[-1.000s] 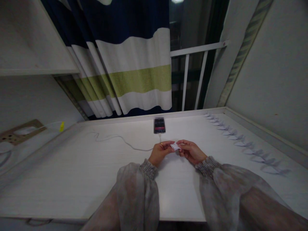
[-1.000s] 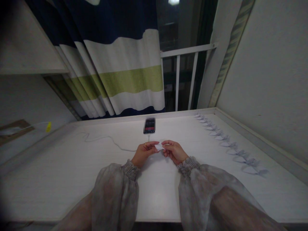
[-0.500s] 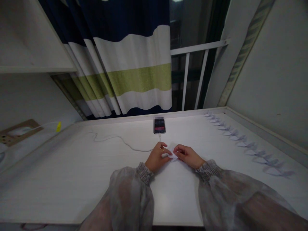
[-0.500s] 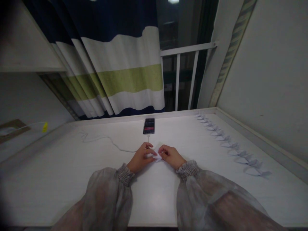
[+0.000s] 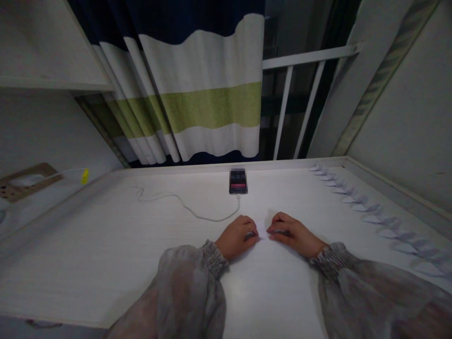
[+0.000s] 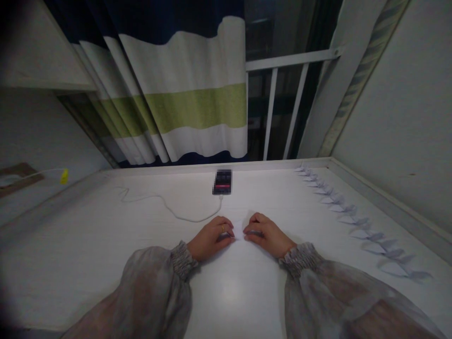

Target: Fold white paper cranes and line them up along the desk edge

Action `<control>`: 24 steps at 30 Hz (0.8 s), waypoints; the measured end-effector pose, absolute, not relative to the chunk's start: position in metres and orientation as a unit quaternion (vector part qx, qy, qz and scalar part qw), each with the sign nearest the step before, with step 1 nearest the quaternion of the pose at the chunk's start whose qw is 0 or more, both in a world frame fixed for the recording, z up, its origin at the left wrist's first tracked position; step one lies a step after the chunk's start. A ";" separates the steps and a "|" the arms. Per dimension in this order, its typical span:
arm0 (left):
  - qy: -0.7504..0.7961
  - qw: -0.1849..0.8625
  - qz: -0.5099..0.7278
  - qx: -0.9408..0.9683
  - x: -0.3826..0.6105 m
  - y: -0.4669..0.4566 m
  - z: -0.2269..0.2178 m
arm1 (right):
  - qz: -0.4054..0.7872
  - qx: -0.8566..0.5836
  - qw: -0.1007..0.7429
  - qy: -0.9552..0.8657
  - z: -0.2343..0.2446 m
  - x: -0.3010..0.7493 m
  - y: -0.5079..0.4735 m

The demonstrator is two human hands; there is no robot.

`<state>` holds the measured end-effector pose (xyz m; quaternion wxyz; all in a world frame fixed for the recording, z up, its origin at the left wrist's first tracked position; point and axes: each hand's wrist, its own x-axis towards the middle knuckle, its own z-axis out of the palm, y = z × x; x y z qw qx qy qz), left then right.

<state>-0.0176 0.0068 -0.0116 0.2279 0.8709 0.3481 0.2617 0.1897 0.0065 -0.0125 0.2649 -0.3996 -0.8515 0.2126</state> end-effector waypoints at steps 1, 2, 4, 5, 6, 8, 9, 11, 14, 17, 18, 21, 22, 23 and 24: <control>0.347 0.232 0.261 0.870 -0.018 0.007 -0.011 | 0.216 -0.400 0.267 -0.850 -0.012 0.191 0.007; 0.347 0.239 0.261 0.869 -0.017 0.007 -0.011 | 0.210 -0.398 0.269 -0.852 -0.011 0.191 0.007; 0.346 0.254 0.261 0.865 -0.017 0.008 -0.010 | 0.173 -0.382 0.273 -0.866 -0.008 0.187 0.005; 0.347 0.262 0.261 0.862 -0.017 0.009 -0.010 | 0.152 -0.367 0.272 -0.877 -0.006 0.185 0.003; 0.349 0.268 0.262 0.859 -0.017 0.009 -0.009 | 0.138 -0.348 0.263 -0.889 -0.004 0.182 0.001; 0.359 0.277 0.265 0.851 -0.016 0.011 -0.008 | 0.133 -0.310 0.227 -0.914 -0.001 0.178 -0.002; 0.366 0.281 0.265 0.847 -0.016 0.011 -0.007 | 0.129 -0.303 0.214 -0.920 -0.001 0.177 -0.003; 0.378 0.286 0.262 0.841 -0.016 0.013 -0.006 | 0.121 -0.301 0.194 -0.926 -0.001 0.175 -0.005; 0.378 0.289 0.252 0.843 -0.016 0.014 -0.005 | 0.116 -0.304 0.189 -0.927 -0.003 0.176 -0.005; 0.371 0.291 0.244 0.847 -0.017 0.015 -0.005 | 0.126 -0.302 0.203 -0.923 -0.005 0.177 -0.004; 0.370 0.292 0.246 0.847 -0.017 0.015 -0.006 | 0.132 -0.304 0.206 -0.921 -0.005 0.177 -0.004; 0.360 0.291 0.264 0.846 -0.018 0.013 -0.008 | 0.145 -0.314 0.206 -0.915 -0.005 0.176 -0.004; 0.356 0.291 0.269 0.846 -0.018 0.013 -0.008 | 0.148 -0.318 0.204 -0.914 -0.004 0.176 -0.004; 0.351 0.292 0.272 0.847 -0.018 0.012 -0.008 | 0.149 -0.322 0.203 -0.913 -0.004 0.175 -0.003; 0.350 0.293 0.275 0.847 -0.018 0.012 -0.008 | 0.150 -0.325 0.203 -0.911 -0.004 0.174 -0.003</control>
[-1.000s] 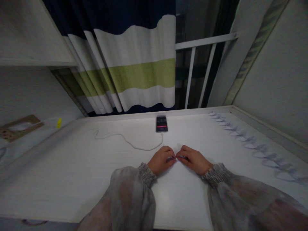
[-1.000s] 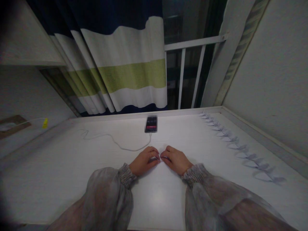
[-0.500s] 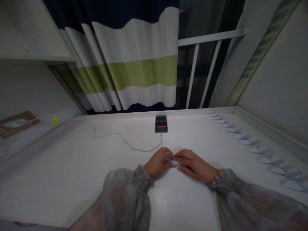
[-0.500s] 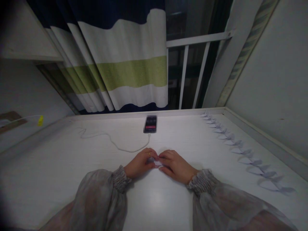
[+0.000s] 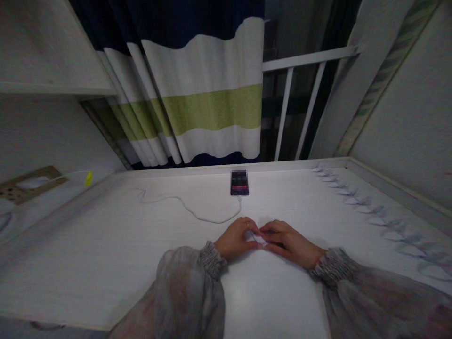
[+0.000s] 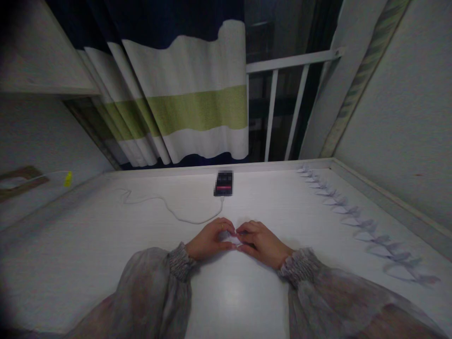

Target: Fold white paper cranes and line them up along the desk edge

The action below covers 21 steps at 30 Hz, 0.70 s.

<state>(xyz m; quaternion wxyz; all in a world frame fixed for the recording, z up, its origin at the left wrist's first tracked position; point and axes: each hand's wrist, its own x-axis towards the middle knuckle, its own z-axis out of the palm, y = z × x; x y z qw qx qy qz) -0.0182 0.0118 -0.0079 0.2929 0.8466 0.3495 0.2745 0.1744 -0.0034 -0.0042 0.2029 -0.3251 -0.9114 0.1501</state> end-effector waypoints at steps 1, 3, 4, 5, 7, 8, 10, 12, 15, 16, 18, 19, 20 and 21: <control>0.350 0.294 0.276 0.846 -0.018 0.011 -0.008 | 0.150 -0.328 0.203 -0.910 -0.004 0.174 -0.003; 0.355 0.295 0.279 0.842 -0.018 0.011 -0.007 | 0.147 -0.334 0.203 -0.909 -0.004 0.173 -0.003; 0.358 0.294 0.278 0.841 -0.018 0.010 -0.007 | 0.145 -0.337 0.203 -0.908 -0.004 0.172 -0.003; 0.362 0.291 0.276 0.841 -0.018 0.010 -0.007 | 0.143 -0.340 0.203 -0.907 -0.004 0.172 -0.003; 0.375 0.282 0.271 0.841 -0.017 0.010 -0.007 | 0.142 -0.343 0.203 -0.906 -0.005 0.172 -0.002; 0.383 0.276 0.268 0.840 -0.017 0.009 -0.007 | 0.143 -0.345 0.206 -0.904 -0.005 0.172 -0.002; 0.399 0.266 0.264 0.837 -0.016 0.008 -0.007 | 0.147 -0.354 0.216 -0.898 -0.007 0.172 -0.002; 0.408 0.262 0.259 0.835 -0.015 0.007 -0.005 | 0.150 -0.366 0.225 -0.891 -0.008 0.173 -0.003; 0.413 0.260 0.253 0.835 -0.014 0.005 -0.003 | 0.149 -0.374 0.228 -0.886 -0.007 0.175 -0.005; 0.414 0.259 0.252 0.836 -0.014 0.005 -0.003 | 0.147 -0.377 0.227 -0.886 -0.007 0.175 -0.005; 0.418 0.254 0.251 0.836 -0.013 0.005 -0.002 | 0.143 -0.386 0.223 -0.884 -0.005 0.176 -0.006; 0.419 0.251 0.251 0.835 -0.013 0.004 -0.002 | 0.143 -0.391 0.221 -0.882 -0.004 0.176 -0.007; 0.421 0.250 0.252 0.835 -0.013 0.004 -0.003 | 0.144 -0.395 0.219 -0.881 -0.003 0.176 -0.007; 0.423 0.248 0.253 0.834 -0.013 0.004 -0.003 | 0.147 -0.397 0.217 -0.880 -0.002 0.176 -0.007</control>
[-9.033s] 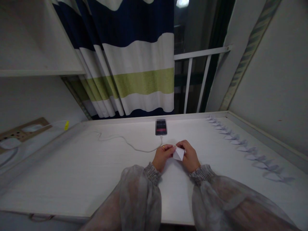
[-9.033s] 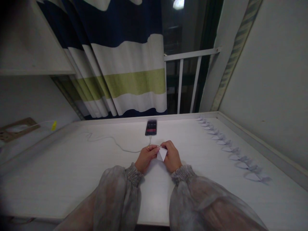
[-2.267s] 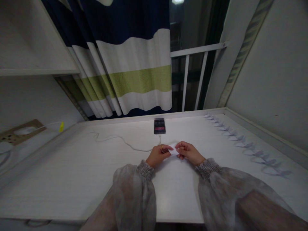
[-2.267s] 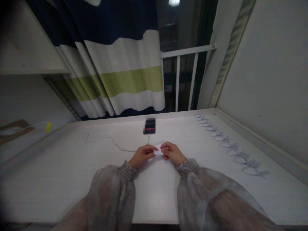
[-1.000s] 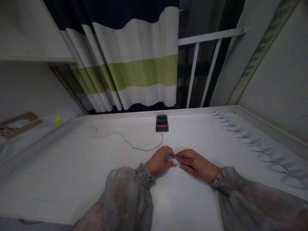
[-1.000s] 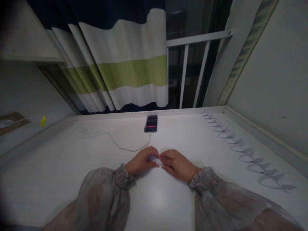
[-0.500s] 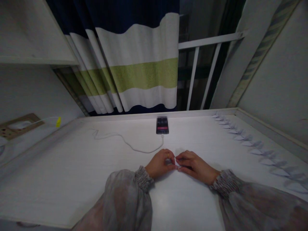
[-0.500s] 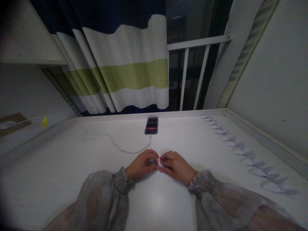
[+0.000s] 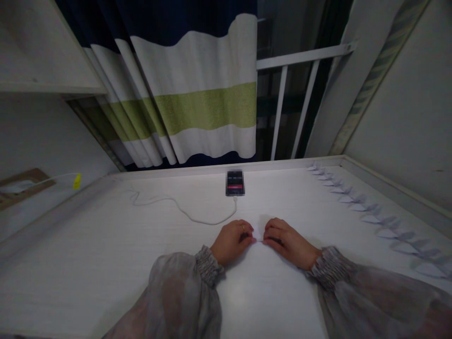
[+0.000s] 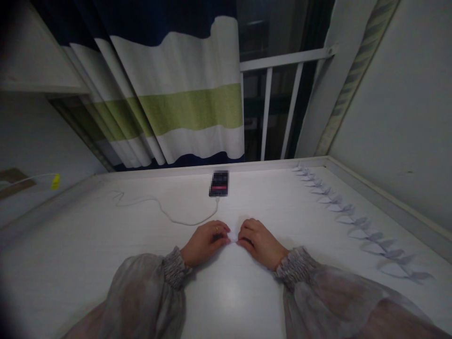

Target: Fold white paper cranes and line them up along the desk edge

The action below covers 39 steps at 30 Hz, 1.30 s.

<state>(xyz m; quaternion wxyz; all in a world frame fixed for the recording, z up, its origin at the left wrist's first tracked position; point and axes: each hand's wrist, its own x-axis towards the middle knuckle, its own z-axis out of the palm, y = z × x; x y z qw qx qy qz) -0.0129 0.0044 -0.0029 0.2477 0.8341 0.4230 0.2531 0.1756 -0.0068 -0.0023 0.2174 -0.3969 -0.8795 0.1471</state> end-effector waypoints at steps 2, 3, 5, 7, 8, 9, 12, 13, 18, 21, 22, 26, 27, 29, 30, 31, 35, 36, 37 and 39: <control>0.425 0.243 0.255 0.834 -0.013 0.005 -0.003 | 0.153 -0.402 0.215 -0.877 -0.002 0.175 -0.007; 0.426 0.240 0.254 0.835 -0.013 0.005 -0.004 | 0.153 -0.405 0.214 -0.876 -0.002 0.175 -0.007; 0.425 0.232 0.255 0.837 -0.013 0.005 -0.004 | 0.149 -0.415 0.209 -0.873 -0.002 0.175 -0.007; 0.424 0.227 0.253 0.840 -0.013 0.005 -0.003 | 0.141 -0.422 0.204 -0.872 -0.002 0.175 -0.008; 0.425 0.225 0.251 0.840 -0.012 0.005 -0.003 | 0.136 -0.424 0.203 -0.872 -0.002 0.175 -0.008; 0.427 0.224 0.249 0.840 -0.012 0.005 -0.002 | 0.133 -0.424 0.201 -0.873 -0.002 0.175 -0.009; 0.432 0.224 0.248 0.838 -0.012 0.005 -0.002 | 0.132 -0.424 0.202 -0.873 -0.003 0.176 -0.010; 0.433 0.224 0.250 0.836 -0.011 0.005 -0.002 | 0.135 -0.426 0.203 -0.871 -0.003 0.176 -0.010; 0.444 0.221 0.254 0.830 -0.009 0.006 -0.004 | 0.152 -0.440 0.203 -0.861 -0.003 0.174 -0.010; 0.448 0.216 0.250 0.831 -0.008 0.006 -0.004 | 0.150 -0.451 0.192 -0.859 -0.004 0.172 -0.010; 0.449 0.215 0.248 0.831 -0.008 0.006 -0.004 | 0.146 -0.455 0.189 -0.858 -0.003 0.172 -0.010; 0.455 0.214 0.250 0.828 -0.007 0.006 -0.004 | 0.130 -0.465 0.183 -0.856 -0.003 0.170 -0.010; 0.455 0.214 0.253 0.827 -0.007 0.006 -0.004 | 0.129 -0.467 0.181 -0.856 -0.003 0.170 -0.010; 0.453 0.215 0.258 0.825 -0.006 0.007 -0.005 | 0.131 -0.470 0.177 -0.854 -0.003 0.170 -0.010; 0.453 0.216 0.260 0.825 -0.006 0.007 -0.005 | 0.133 -0.472 0.175 -0.854 -0.003 0.170 -0.010; 0.452 0.215 0.261 0.825 -0.006 0.007 -0.006 | 0.135 -0.473 0.173 -0.853 -0.003 0.170 -0.010; 0.451 0.206 0.260 0.829 -0.006 0.008 -0.007 | 0.148 -0.491 0.160 -0.843 -0.001 0.169 -0.010; 0.450 0.202 0.259 0.830 -0.006 0.008 -0.008 | 0.151 -0.499 0.156 -0.839 -0.001 0.168 -0.010; 0.449 0.200 0.258 0.832 -0.006 0.008 -0.008 | 0.153 -0.508 0.152 -0.834 0.000 0.167 -0.010; 0.447 0.195 0.256 0.835 -0.006 0.008 -0.008 | 0.152 -0.523 0.147 -0.826 0.000 0.166 -0.010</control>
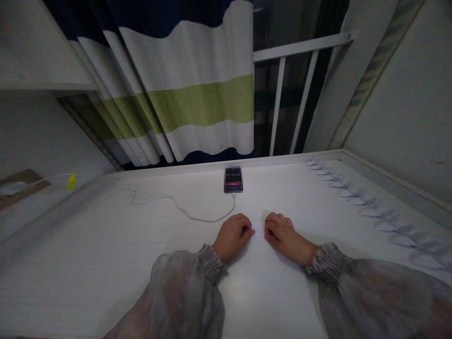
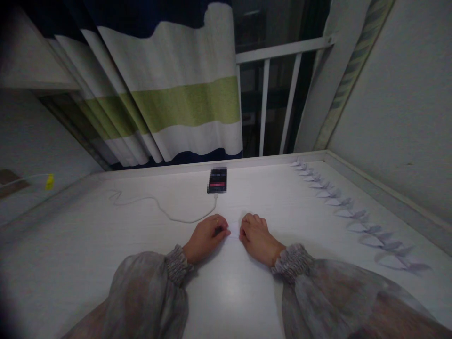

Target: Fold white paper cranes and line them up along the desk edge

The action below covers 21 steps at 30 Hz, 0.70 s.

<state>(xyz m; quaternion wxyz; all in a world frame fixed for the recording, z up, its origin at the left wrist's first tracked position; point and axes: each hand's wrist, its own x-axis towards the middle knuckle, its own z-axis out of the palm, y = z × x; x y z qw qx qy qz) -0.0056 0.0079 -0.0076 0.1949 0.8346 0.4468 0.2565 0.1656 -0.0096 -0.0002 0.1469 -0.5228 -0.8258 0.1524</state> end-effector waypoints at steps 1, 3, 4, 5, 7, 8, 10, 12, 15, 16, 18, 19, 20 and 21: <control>0.447 0.194 0.255 0.835 -0.005 0.008 -0.007 | 0.150 -0.529 0.146 -0.823 0.000 0.165 -0.010; 0.446 0.195 0.255 0.836 -0.004 0.007 -0.006 | 0.146 -0.536 0.144 -0.819 -0.001 0.164 -0.010; 0.446 0.195 0.256 0.835 -0.004 0.007 -0.006 | 0.145 -0.538 0.144 -0.817 -0.001 0.164 -0.010; 0.448 0.196 0.257 0.834 -0.004 0.007 -0.006 | 0.146 -0.541 0.143 -0.816 -0.001 0.164 -0.010; 0.453 0.197 0.259 0.830 -0.003 0.007 -0.006 | 0.149 -0.545 0.142 -0.813 -0.001 0.164 -0.010; 0.455 0.198 0.259 0.829 -0.003 0.007 -0.006 | 0.150 -0.548 0.142 -0.811 -0.001 0.164 -0.010; 0.455 0.201 0.258 0.828 -0.003 0.007 -0.007 | 0.150 -0.553 0.144 -0.807 -0.001 0.163 -0.010; 0.453 0.201 0.257 0.830 -0.003 0.007 -0.007 | 0.148 -0.556 0.148 -0.804 -0.002 0.163 -0.010; 0.451 0.199 0.255 0.832 -0.003 0.007 -0.006 | 0.147 -0.558 0.149 -0.803 -0.003 0.163 -0.010; 0.451 0.199 0.255 0.832 -0.003 0.007 -0.006 | 0.146 -0.559 0.149 -0.802 -0.004 0.163 -0.009; 0.448 0.200 0.256 0.833 -0.003 0.007 -0.007 | 0.143 -0.561 0.150 -0.802 -0.004 0.163 -0.009; 0.447 0.200 0.257 0.833 -0.003 0.007 -0.007 | 0.140 -0.563 0.150 -0.801 -0.004 0.163 -0.009; 0.447 0.200 0.257 0.833 -0.002 0.007 -0.007 | 0.139 -0.565 0.150 -0.799 -0.004 0.163 -0.009; 0.447 0.199 0.257 0.834 -0.002 0.007 -0.008 | 0.138 -0.568 0.148 -0.798 -0.004 0.162 -0.009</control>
